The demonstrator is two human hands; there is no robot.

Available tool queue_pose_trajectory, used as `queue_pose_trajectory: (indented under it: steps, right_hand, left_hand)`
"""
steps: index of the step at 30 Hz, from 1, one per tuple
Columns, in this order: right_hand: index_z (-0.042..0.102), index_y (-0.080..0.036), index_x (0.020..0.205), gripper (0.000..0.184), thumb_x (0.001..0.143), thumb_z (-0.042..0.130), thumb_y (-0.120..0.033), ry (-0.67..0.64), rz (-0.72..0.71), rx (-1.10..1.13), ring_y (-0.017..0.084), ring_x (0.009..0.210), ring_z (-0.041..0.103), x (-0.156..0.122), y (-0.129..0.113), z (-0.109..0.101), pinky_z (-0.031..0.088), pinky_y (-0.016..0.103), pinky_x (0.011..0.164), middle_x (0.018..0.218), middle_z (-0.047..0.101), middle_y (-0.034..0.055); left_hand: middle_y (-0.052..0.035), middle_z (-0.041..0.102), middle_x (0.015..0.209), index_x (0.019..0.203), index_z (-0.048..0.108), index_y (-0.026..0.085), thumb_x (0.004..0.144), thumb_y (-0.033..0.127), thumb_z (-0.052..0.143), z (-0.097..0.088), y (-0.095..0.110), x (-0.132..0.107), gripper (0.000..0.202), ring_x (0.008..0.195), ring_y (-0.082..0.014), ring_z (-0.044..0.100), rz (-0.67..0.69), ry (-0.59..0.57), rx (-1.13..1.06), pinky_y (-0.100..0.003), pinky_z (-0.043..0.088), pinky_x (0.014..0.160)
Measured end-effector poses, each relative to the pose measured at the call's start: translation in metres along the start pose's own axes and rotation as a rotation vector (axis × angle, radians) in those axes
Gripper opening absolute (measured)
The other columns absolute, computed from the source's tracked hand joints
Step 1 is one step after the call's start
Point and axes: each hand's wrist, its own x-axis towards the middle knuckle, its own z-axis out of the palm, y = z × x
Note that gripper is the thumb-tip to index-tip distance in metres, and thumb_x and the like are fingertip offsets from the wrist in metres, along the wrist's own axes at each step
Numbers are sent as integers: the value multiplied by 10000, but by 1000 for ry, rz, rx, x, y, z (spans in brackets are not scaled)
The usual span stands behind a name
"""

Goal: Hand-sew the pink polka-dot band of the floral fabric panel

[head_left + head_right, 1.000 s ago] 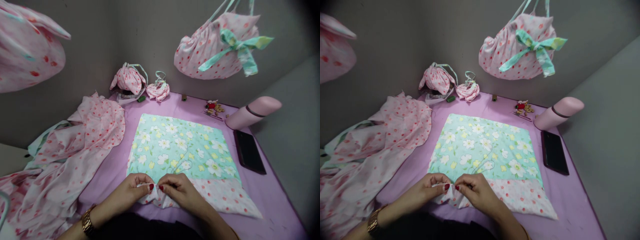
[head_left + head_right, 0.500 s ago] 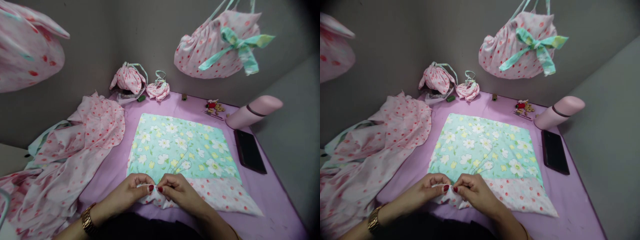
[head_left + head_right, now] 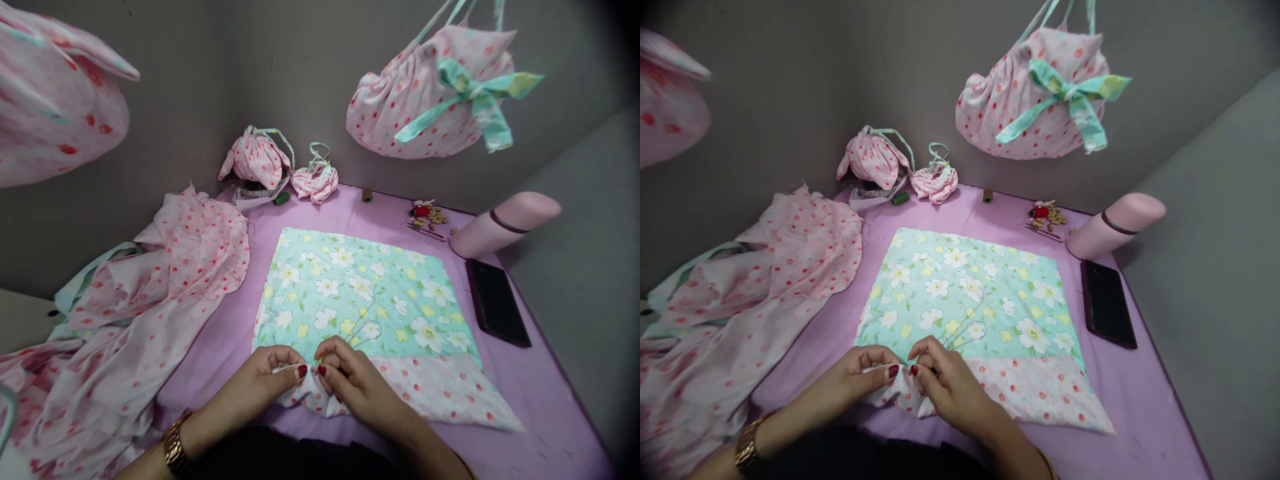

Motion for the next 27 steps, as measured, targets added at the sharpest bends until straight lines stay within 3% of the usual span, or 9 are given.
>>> queue_pose_trajectory:
  steps: [5,7,12,18,20,22,24,27]
  right_hand:
    - [405,-200,949,128,933,350,-314,9,-9,86,81,501,425,2,6,10,339,183,475,613,480,-51]
    - [428,-199,967,135,938,336,-293,20,-33,21,88,514,462,3,7,11,362,193,492,619,498,-42]
    - [576,-200,998,164,865,503,-264,244,-313,-403,126,654,501,5,7,11,390,240,578,759,510,21]
    - [645,-181,849,181,873,465,-176,258,-442,-441,115,621,492,3,3,17,383,224,533,740,474,31]
    - [628,-174,788,179,866,467,-165,293,-466,-357,123,629,503,3,0,19,395,232,543,713,483,31]
    - [588,-187,746,172,873,473,-196,372,-433,-134,117,598,522,3,-3,18,413,233,541,673,505,15]
    - [520,-212,755,166,896,459,-276,450,-306,230,91,469,501,5,-5,12,397,199,442,608,524,-20]
    - [432,-236,787,168,876,504,-358,575,-74,755,44,290,330,7,-7,-11,246,122,283,479,442,-98]
  left_hand:
    - [-7,638,659,760,610,133,762,374,612,0,-5,0,241,576,-115,525,32,0,44,-234,363,566]
    - [-13,639,651,754,601,129,759,365,608,1,-6,1,236,571,-122,526,39,14,68,-241,367,565]
    - [4,609,591,686,554,144,751,348,596,4,-3,2,218,540,-124,519,48,70,101,-243,367,544]
    - [19,576,566,663,537,152,746,320,592,7,-3,3,196,525,-114,482,38,67,154,-232,320,518]
    - [22,565,577,687,557,145,753,344,592,6,-3,2,213,533,-108,461,36,29,150,-233,310,526]
    - [22,557,593,720,586,133,765,364,582,5,-3,1,236,542,-104,448,24,5,157,-233,307,537]
    - [21,554,604,756,609,121,774,386,571,5,-2,0,268,541,-98,434,6,6,165,-232,298,537]
    - [22,543,612,784,625,109,768,412,573,4,0,-2,308,531,-87,407,-24,11,150,-225,280,529]
